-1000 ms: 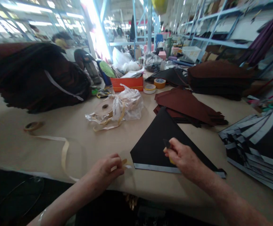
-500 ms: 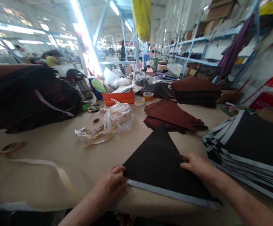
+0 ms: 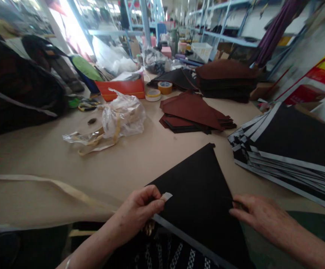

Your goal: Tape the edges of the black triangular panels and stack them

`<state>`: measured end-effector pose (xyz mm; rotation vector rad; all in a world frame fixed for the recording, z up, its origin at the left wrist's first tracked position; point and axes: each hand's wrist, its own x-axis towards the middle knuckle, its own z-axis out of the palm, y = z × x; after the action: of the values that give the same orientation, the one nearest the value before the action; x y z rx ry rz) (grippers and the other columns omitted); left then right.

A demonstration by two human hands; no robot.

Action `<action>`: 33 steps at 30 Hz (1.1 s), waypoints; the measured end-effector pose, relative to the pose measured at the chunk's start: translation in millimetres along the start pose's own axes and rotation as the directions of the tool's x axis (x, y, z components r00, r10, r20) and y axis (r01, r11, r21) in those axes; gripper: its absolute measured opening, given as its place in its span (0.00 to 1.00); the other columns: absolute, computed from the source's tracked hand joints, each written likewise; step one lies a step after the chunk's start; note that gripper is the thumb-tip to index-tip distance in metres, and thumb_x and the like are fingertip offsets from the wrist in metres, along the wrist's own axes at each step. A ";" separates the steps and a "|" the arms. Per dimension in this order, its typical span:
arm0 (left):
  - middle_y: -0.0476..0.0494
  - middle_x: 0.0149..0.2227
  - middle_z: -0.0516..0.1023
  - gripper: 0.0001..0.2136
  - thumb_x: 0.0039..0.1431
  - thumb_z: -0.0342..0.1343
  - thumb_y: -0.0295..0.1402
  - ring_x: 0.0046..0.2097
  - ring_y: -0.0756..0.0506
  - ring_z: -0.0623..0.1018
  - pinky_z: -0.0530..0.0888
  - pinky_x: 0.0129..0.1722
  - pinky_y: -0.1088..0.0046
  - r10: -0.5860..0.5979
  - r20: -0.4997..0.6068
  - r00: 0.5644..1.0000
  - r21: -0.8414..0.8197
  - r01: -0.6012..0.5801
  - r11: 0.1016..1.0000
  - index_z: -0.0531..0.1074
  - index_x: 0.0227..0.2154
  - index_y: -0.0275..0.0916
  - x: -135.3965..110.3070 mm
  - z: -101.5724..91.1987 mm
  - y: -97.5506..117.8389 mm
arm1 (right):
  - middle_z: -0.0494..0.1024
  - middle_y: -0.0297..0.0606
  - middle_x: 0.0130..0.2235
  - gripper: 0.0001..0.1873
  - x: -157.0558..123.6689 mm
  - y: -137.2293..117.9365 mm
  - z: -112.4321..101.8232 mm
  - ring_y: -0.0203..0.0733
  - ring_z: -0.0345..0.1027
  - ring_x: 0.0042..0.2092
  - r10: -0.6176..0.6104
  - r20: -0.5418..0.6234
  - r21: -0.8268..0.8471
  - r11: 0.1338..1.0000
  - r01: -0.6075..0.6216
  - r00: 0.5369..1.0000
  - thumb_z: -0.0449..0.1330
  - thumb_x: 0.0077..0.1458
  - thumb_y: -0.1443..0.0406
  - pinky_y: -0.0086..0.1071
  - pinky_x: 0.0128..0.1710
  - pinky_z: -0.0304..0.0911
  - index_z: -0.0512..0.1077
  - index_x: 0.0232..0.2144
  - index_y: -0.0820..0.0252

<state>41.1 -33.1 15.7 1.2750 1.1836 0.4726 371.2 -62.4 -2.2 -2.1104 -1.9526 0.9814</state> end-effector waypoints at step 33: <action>0.54 0.17 0.52 0.16 0.50 0.44 0.44 0.22 0.52 0.55 0.51 0.22 0.74 -0.133 -0.097 0.986 0.492 0.164 0.855 0.58 0.14 0.39 44.3 -37.1 -15.3 | 0.72 0.37 0.24 0.11 184.3 -33.8 -32.7 0.36 0.63 0.27 0.070 -0.373 -0.006 0.997 -0.078 0.925 0.52 0.49 0.64 0.26 0.26 0.51 0.72 0.27 0.66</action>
<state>21.2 16.5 -10.9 1.5991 1.5047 0.0831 353.1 124.9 -30.2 -2.1984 -1.7122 0.5163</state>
